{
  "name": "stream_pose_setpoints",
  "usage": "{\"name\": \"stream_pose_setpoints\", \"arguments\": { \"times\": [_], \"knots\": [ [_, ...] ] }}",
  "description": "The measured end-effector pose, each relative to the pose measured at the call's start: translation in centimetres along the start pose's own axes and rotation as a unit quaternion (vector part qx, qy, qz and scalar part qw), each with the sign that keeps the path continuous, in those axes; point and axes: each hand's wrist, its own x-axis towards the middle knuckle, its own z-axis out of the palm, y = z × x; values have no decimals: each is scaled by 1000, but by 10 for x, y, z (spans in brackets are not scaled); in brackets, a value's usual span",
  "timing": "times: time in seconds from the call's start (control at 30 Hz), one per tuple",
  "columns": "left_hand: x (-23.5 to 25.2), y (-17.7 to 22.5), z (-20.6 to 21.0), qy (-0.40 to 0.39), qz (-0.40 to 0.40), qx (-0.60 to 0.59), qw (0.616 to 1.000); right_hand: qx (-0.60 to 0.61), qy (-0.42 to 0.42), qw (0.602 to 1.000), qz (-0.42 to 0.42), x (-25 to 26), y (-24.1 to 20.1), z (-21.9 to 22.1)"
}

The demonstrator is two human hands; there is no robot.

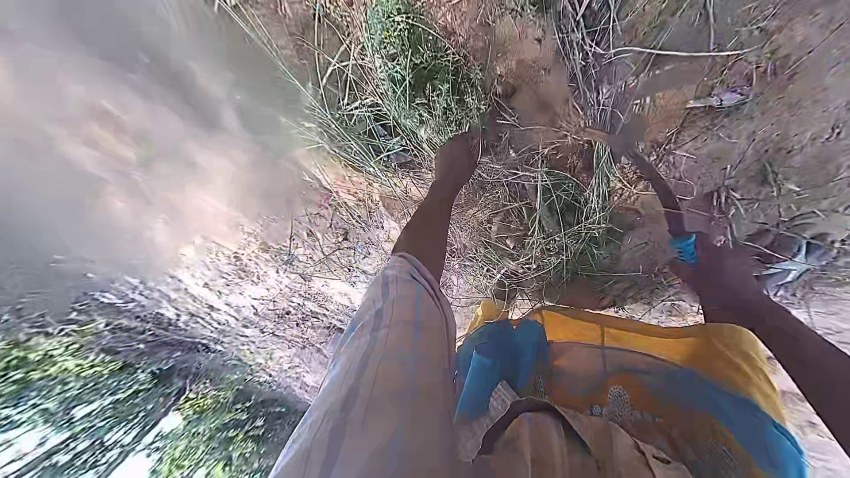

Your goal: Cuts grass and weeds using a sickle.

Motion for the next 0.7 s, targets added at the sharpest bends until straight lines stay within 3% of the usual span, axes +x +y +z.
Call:
{"name": "stream_pose_setpoints", "arguments": {
  "times": [0.1,0.2,0.27,0.37,0.47,0.57,0.7],
  "knots": [
    [-19,-2,15,16,4,24,1000,8,50,999,-16,-38,3,-4],
    [-20,13,-12,221,95,-49,969,54,119,987,-96,-14,-55,-36],
    [2,35,-43,286,128,-82,946,70,153,975,-144,20,-107,-64],
    [53,61,-81,198,79,-30,977,74,205,954,-205,60,-164,-85],
    [78,40,-76,121,3,-15,993,108,205,947,-221,70,-172,-74],
    [70,-1,-67,118,-10,-44,992,143,174,944,-242,69,-168,-48],
    [46,6,-80,77,-12,-14,997,170,97,960,-198,73,-204,-33]
  ]
}}
